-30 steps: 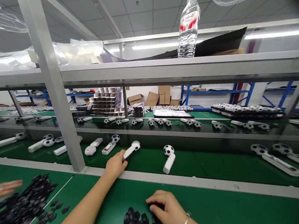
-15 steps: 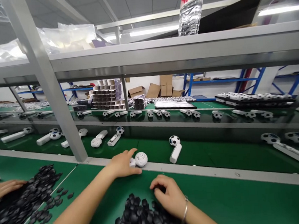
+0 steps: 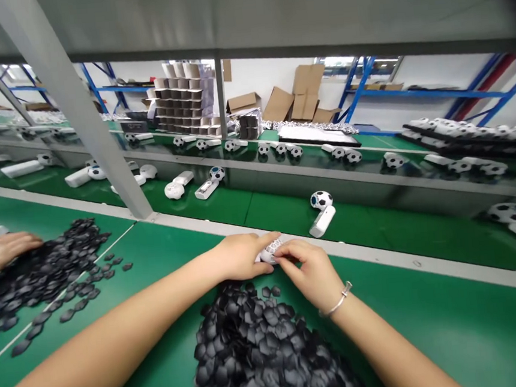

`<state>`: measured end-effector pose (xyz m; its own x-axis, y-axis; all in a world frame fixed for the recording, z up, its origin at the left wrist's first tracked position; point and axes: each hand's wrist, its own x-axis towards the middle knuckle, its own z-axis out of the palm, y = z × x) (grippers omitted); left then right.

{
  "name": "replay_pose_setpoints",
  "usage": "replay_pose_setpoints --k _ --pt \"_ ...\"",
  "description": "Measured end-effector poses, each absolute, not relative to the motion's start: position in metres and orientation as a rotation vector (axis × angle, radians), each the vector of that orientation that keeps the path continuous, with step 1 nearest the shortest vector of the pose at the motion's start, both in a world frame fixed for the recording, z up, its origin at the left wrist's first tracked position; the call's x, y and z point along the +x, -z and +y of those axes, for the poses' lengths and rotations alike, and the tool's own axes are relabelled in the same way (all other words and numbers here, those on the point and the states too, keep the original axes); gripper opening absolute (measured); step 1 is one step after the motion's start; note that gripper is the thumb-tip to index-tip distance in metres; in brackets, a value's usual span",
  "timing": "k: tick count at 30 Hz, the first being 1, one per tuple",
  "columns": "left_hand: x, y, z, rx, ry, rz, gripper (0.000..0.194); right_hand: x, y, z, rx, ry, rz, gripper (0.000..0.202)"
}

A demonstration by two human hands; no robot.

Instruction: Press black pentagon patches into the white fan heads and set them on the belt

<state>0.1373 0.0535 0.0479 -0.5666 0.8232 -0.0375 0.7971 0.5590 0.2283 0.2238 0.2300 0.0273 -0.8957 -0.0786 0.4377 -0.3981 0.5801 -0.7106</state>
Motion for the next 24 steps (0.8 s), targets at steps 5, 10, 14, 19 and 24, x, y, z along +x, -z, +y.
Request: replay_pose_setpoints --k 5,10,14,19,24 --pt "0.137 -0.048 0.054 1.399 -0.29 2.615 0.075 0.222 -0.016 0.227 0.534 -1.077 -2.432 0.018" --pt "0.131 -0.047 0.053 1.411 -0.342 2.562 0.068 0.22 -0.012 0.229 0.233 -1.202 -2.491 0.017" --pt "0.124 -0.045 0.053 1.5 -0.412 2.54 0.06 0.224 -0.021 0.24 0.25 -1.317 -2.632 0.014" --pt "0.12 -0.042 0.055 1.569 -0.504 2.516 0.054 0.234 -0.028 0.245 0.666 -1.225 -2.912 0.017" --pt "0.113 -0.045 0.052 1.635 -0.587 2.429 0.056 0.242 -0.024 0.222 0.703 -0.802 -3.01 0.015"
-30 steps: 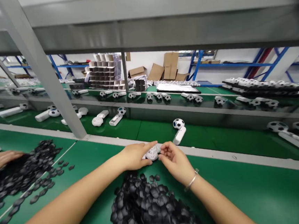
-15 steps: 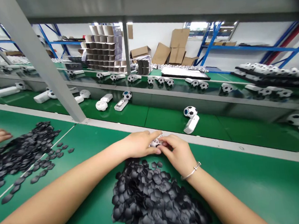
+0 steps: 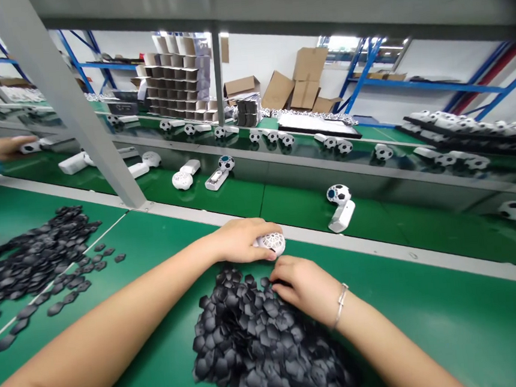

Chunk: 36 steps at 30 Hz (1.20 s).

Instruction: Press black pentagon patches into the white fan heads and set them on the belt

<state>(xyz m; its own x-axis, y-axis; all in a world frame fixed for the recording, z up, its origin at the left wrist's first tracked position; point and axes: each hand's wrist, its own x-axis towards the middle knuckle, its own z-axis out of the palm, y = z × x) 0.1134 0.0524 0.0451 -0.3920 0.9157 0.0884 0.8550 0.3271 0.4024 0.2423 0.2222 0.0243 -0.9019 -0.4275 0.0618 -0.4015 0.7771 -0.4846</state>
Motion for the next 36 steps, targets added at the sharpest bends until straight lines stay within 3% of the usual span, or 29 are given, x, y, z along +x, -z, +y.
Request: replay_pose_setpoints --k 5,11,17,21,30,36 --pt "0.107 -0.062 0.035 1.862 -0.583 2.163 0.052 0.248 -0.03 0.212 -0.496 0.509 3.071 0.027" --pt "0.113 -0.058 0.031 1.82 -0.363 2.472 0.07 0.237 -0.043 0.235 -0.567 1.09 3.072 0.016" --pt "0.113 -0.044 0.043 1.822 -0.313 2.522 0.067 0.225 -0.023 0.23 -0.41 1.419 2.978 0.01" --pt "0.115 -0.042 0.046 1.847 -0.302 2.523 0.068 0.225 -0.02 0.222 -0.512 1.321 3.052 0.011" --pt "0.122 -0.047 0.047 1.872 -0.211 2.511 0.053 0.23 -0.029 0.215 -0.582 0.764 3.206 0.016" --pt "0.122 -0.045 0.049 1.915 -0.278 2.447 0.039 0.23 -0.034 0.221 -0.409 0.89 3.187 0.012"
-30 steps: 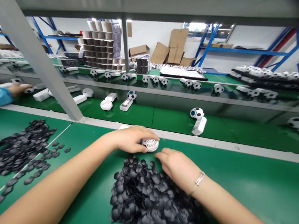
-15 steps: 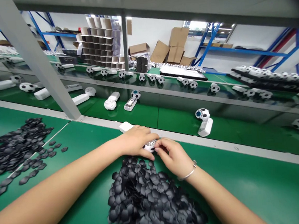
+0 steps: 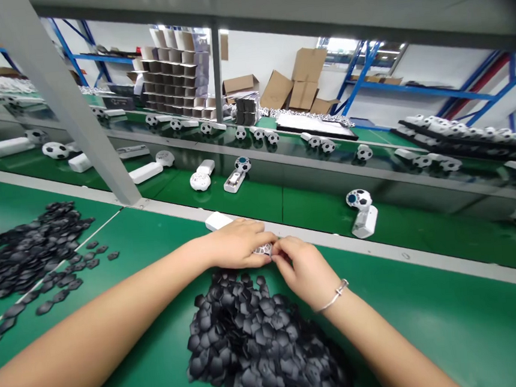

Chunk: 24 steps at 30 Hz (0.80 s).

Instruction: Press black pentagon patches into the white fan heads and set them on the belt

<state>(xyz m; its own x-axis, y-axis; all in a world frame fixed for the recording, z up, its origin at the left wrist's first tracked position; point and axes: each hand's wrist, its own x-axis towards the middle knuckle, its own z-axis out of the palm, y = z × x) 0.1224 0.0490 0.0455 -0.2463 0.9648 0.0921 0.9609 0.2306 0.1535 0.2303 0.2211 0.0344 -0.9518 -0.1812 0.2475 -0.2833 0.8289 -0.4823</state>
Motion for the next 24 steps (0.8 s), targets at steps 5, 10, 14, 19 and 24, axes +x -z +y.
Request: replay_pose_setpoints --k 5,10,14,19,24 --pt "0.121 -0.046 0.046 1.921 -0.314 2.419 0.044 0.236 -0.026 0.221 0.511 -1.038 -2.937 0.012" --pt "0.128 -0.057 0.038 1.753 -0.116 2.725 0.059 0.238 -0.016 0.212 0.564 -1.118 -2.961 0.015" --pt "0.142 -0.064 0.039 1.322 0.105 2.904 0.059 0.236 -0.023 0.215 0.523 -1.177 -3.001 0.015" --pt "0.144 -0.067 0.036 1.478 0.013 2.647 0.06 0.233 -0.041 0.229 0.447 -1.307 -2.902 0.012" --pt "0.134 -0.065 0.034 1.633 -0.175 2.472 0.059 0.235 -0.047 0.228 0.453 -1.456 -2.705 0.02"
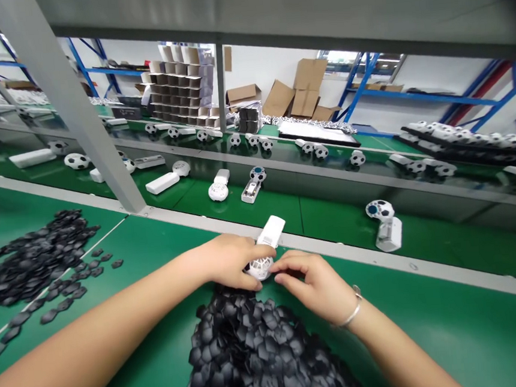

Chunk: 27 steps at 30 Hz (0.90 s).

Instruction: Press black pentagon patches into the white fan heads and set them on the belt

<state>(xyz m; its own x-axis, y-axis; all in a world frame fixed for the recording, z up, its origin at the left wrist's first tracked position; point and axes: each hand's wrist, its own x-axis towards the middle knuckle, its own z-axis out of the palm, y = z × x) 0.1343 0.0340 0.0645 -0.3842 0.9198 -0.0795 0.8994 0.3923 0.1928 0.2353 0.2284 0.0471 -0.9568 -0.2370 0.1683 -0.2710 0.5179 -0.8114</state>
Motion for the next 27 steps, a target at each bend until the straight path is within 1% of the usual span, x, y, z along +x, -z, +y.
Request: replay_pose_setpoints --k 5,9,11,13,15,16,19,21,24,27 --pt "0.129 -0.055 0.038 1.631 -0.194 2.454 0.062 0.238 -0.041 0.217 0.443 -1.577 -2.539 0.023" --pt "0.129 -0.054 0.038 1.62 -0.189 2.461 0.062 0.239 -0.037 0.216 0.44 -1.465 -2.594 0.025" --pt "0.129 -0.056 0.038 1.617 -0.201 2.448 0.063 0.239 -0.036 0.217 0.429 -1.37 -2.621 0.019" --pt "0.13 -0.059 0.037 1.616 -0.219 2.429 0.069 0.238 -0.034 0.217 0.484 -1.247 -2.626 0.013" --pt "0.131 -0.06 0.037 1.608 -0.242 2.405 0.075 0.237 -0.033 0.216 0.591 -1.158 -2.592 0.014" --pt "0.132 -0.061 0.037 1.601 -0.255 2.393 0.075 0.237 -0.032 0.215 0.64 -1.145 -2.566 0.015" --pt "0.132 -0.062 0.036 1.581 -0.297 2.359 0.066 0.236 -0.032 0.215 0.69 -1.143 -2.521 0.018" --pt "0.13 -0.062 0.035 1.588 -0.328 2.329 0.057 0.235 -0.034 0.217 0.599 -1.162 -2.567 0.017" --pt "0.126 -0.061 0.034 1.628 -0.36 2.299 0.048 0.237 -0.038 0.223 0.469 -1.186 -2.786 0.017" --pt "0.122 -0.059 0.033 1.66 -0.376 2.297 0.044 0.24 -0.037 0.225 0.619 -1.153 -2.997 0.02"
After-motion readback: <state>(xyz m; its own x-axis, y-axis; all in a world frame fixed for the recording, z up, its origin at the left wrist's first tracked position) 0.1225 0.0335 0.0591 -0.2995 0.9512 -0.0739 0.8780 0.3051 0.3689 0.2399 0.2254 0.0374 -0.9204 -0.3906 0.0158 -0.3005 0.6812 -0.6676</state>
